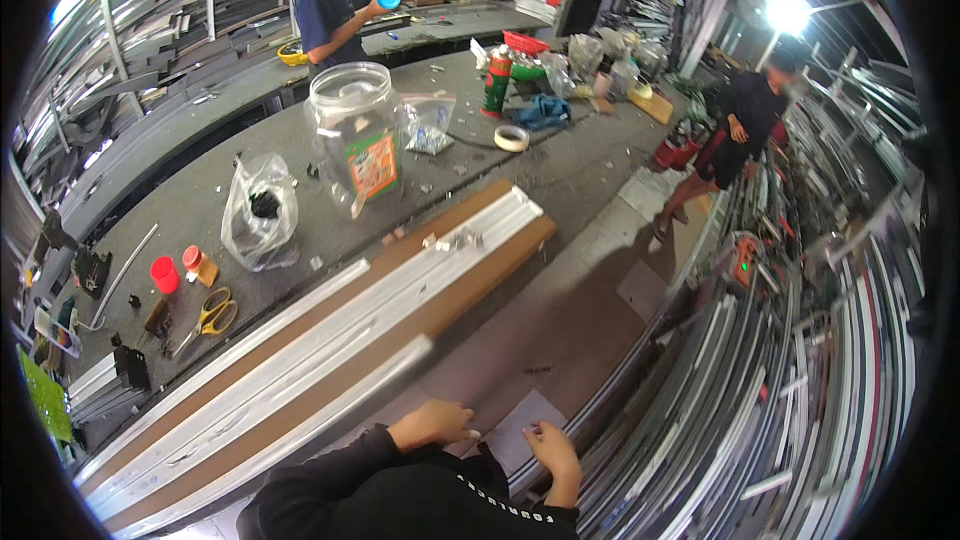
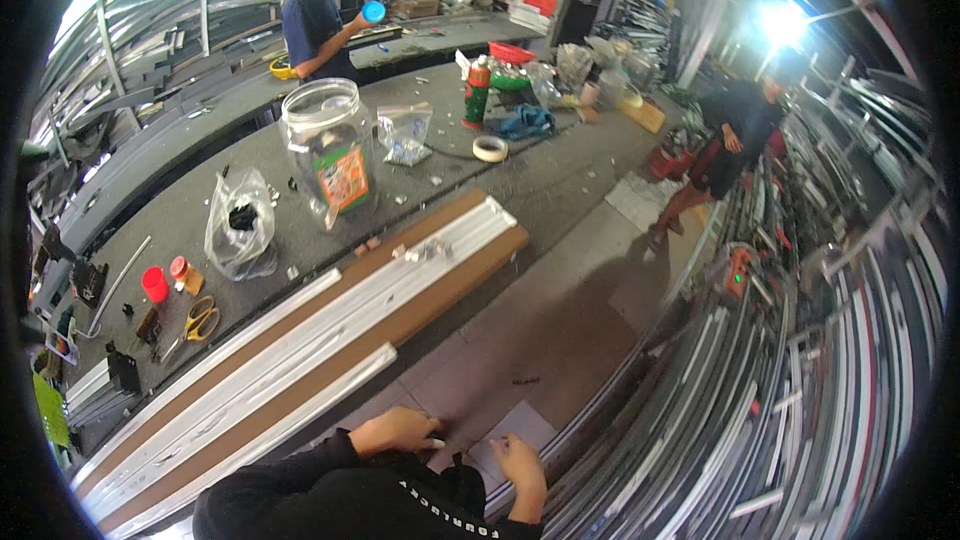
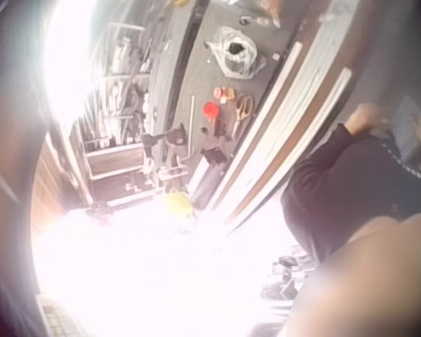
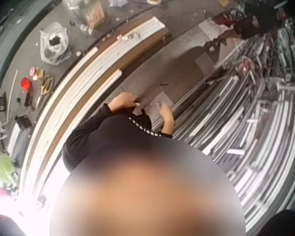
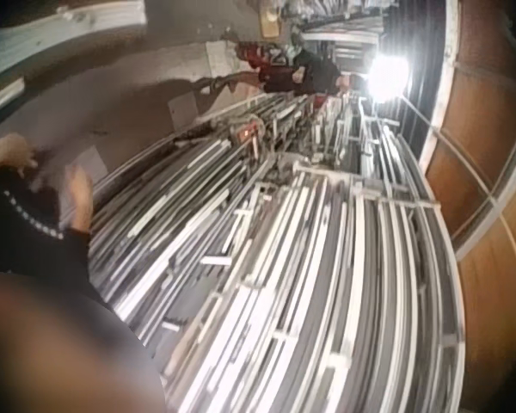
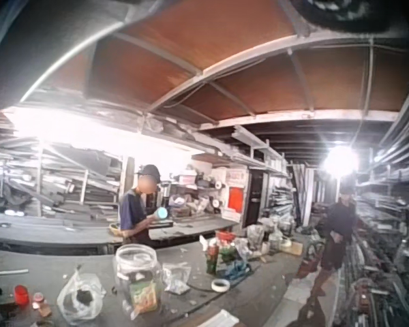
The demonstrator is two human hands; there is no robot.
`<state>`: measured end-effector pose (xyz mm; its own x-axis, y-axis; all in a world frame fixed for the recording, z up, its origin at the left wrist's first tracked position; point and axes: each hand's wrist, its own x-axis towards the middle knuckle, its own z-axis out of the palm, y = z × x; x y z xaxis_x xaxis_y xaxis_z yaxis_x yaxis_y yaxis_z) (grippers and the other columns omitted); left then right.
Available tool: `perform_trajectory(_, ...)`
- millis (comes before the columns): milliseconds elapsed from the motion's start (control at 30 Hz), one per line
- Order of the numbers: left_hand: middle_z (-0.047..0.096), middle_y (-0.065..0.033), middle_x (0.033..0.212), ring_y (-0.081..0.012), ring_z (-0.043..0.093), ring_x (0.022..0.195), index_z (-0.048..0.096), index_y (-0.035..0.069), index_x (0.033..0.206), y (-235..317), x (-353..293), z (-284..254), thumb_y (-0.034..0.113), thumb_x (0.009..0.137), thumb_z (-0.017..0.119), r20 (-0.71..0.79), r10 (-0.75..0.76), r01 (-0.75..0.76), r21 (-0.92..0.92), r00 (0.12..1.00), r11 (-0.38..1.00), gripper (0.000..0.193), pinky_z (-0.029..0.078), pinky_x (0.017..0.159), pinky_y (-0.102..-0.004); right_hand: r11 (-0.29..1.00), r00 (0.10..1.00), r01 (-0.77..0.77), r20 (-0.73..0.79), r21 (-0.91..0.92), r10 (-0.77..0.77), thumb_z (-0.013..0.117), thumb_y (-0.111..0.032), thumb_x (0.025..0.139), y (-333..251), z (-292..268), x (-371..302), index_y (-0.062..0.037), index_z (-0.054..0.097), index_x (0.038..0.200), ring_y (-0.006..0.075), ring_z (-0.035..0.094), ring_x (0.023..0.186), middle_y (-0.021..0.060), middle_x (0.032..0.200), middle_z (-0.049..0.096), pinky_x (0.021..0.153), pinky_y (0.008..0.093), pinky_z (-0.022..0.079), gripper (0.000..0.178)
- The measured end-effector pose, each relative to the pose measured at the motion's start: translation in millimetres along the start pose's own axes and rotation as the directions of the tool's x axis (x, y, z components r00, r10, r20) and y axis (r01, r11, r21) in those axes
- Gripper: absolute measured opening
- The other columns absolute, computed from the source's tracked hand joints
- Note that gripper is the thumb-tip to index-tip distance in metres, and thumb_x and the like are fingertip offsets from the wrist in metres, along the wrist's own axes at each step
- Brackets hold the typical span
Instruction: The person assembles a long metal frame by aligning metal profiles on a workbench, inserting small metal brackets, and securing them with pliers. They also cut and strip wires, then attach wire connectors to the frame.
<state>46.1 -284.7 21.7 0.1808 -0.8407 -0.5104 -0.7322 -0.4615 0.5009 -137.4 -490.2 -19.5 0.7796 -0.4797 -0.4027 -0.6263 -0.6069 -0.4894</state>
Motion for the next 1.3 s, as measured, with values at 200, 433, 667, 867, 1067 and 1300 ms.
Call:
perform_trajectory(200, 0.068, -0.0169, 0.098, -0.0372, 0.065, 0.095, 0.065, 0.004, 0.110, 41, 117, -105, 0.038, 0.099, 0.052, -0.368, 0.424, -0.502, -0.147, 0.827, 0.852, 0.038, 0.051, 0.084, -0.0461, 0.998, 0.949, 0.026, 0.313, 0.057, -0.043, 0.061, -0.045, 0.089, 31, -36, 124, -0.0008, 0.065, 0.118, 0.0432, 0.062, 0.110, 0.0273, 0.115, 0.066, 0.092, 0.0466, 0.049, 0.053)
perform_trajectory(433, 0.065, -0.0128, 0.093, -0.0347, 0.064, 0.090, 0.066, 0.007, 0.100, 61, 229, -219, 0.022, 0.098, 0.050, -0.768, 0.254, -0.539, -0.138, 0.588, 0.831, 0.023, 0.049, 0.080, -0.0438, 0.983, 0.943, 0.139, 0.320, -0.123, -0.093, 0.061, -0.051, 0.090, 102, -195, 274, 0.0008, 0.065, 0.118, 0.0418, 0.064, 0.106, 0.0267, 0.110, 0.067, 0.091, 0.0459, 0.050, 0.059)
perform_trajectory(667, 0.066, -0.0070, 0.081, -0.0290, 0.065, 0.077, 0.069, 0.010, 0.090, 67, 252, -310, 0.014, 0.083, 0.066, -0.906, -0.060, -0.118, -0.120, 0.419, 0.986, 0.010, 0.051, 0.068, -0.0399, 0.884, 0.807, 0.463, 0.444, -0.066, -0.389, 0.060, -0.046, 0.094, 23, -387, 410, 0.0009, 0.066, 0.115, 0.0353, 0.070, 0.089, 0.0197, 0.094, 0.072, 0.078, 0.0404, 0.054, 0.052)
perform_trajectory(867, 0.070, -0.0098, 0.078, -0.0305, 0.067, 0.070, 0.071, 0.007, 0.086, 32, 275, -340, 0.016, 0.084, 0.056, -0.942, -0.250, -0.058, -0.269, 0.224, 0.961, 0.017, 0.051, 0.065, -0.0389, 0.613, 0.474, 0.743, 0.436, 0.268, -0.765, 0.059, -0.040, 0.097, -99, -414, 483, 0.0002, 0.061, 0.118, 0.0365, 0.069, 0.088, 0.0216, 0.093, 0.071, 0.076, 0.0428, 0.053, 0.046)
perform_trajectory(1067, 0.068, -0.0066, 0.076, -0.0283, 0.067, 0.072, 0.071, 0.009, 0.083, 10, 320, -403, 0.021, 0.083, 0.068, -0.887, -0.184, 0.162, -0.126, 0.424, 0.979, 0.012, 0.051, 0.066, -0.0386, 0.458, 0.115, 0.762, 0.600, 0.458, -0.792, 0.057, -0.044, 0.097, -147, -384, 533, -0.0011, 0.058, 0.120, 0.0405, 0.067, 0.092, 0.0230, 0.097, 0.069, 0.079, 0.0451, 0.051, 0.049)
perform_trajectory(1300, 0.071, -0.0073, 0.096, -0.0263, 0.068, 0.088, 0.070, 0.013, 0.107, 17, 358, -454, 0.007, 0.076, 0.068, -0.801, -0.495, 0.366, -0.373, 0.336, 0.853, 0.031, 0.051, 0.078, -0.0391, 0.494, 0.200, 0.846, 0.738, 0.203, -0.645, 0.056, -0.045, 0.098, -118, -425, 648, 0.0003, 0.060, 0.118, 0.0377, 0.067, 0.089, 0.0212, 0.095, 0.070, 0.078, 0.0433, 0.052, 0.050)
